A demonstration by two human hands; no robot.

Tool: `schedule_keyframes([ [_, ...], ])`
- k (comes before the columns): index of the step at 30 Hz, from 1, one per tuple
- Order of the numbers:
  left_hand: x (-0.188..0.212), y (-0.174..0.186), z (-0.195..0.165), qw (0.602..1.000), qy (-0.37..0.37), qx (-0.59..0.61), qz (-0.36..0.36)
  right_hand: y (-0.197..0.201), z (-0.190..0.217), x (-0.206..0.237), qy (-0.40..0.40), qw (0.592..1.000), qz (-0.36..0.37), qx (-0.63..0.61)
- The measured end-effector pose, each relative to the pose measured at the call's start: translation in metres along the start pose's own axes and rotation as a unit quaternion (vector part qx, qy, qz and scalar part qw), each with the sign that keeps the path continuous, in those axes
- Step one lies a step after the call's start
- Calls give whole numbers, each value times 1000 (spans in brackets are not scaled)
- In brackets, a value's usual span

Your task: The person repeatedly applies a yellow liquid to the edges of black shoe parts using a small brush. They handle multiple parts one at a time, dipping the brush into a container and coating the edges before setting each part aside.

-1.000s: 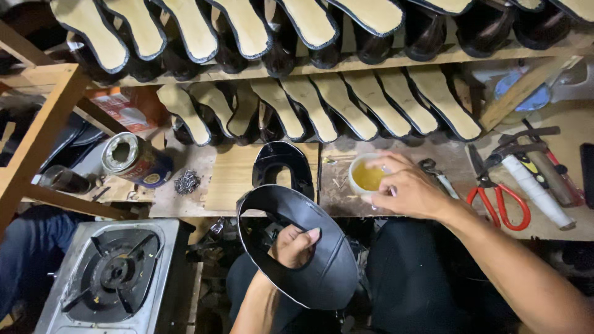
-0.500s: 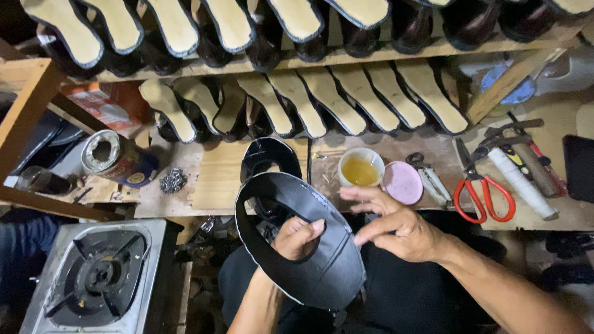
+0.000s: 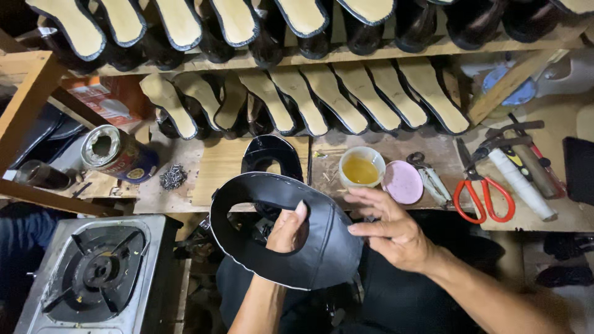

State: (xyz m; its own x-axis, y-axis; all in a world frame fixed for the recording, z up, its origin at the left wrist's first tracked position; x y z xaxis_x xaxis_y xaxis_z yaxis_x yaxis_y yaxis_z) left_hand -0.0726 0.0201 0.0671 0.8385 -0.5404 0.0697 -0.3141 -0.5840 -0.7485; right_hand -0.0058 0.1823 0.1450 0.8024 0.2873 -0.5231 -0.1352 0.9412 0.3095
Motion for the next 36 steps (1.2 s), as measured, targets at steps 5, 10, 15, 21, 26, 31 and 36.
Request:
schedule_keyframes([
  [5,-1,6,-9,998,-46,-5,-42,-8,19,13,35,990,-60,122],
  [10,-5,7,-16,992,-104,7,-78,-20,47,17,102,953,-118,260],
  [15,-4,16,-15,984,-124,-13,-127,-48,66,11,131,936,-104,309],
  [21,2,8,-24,990,-88,-52,-96,-29,64,5,134,942,-120,283],
  [26,16,0,-1,990,97,8,-101,-3,59,-7,127,952,-134,244],
  [31,19,-18,6,988,86,-122,37,6,50,-22,115,937,-73,322],
  [36,19,24,-32,896,-39,-432,-98,32,-17,-40,-72,941,-20,329],
])
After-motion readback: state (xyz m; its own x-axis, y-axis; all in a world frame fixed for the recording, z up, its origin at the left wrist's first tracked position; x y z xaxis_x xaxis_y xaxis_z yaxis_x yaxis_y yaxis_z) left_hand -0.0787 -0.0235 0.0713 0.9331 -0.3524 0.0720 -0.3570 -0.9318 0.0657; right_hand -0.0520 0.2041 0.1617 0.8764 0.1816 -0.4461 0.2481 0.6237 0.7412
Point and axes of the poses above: each hand's wrist, its own x-axis away from the middle knuckle, its own y-axis out of the back of the hand, z = x × y, the point moved 9 cm from there along -x, towards the middle knuckle, and after that the axes turned 4 degrees about -x, right-handed, at the moved point
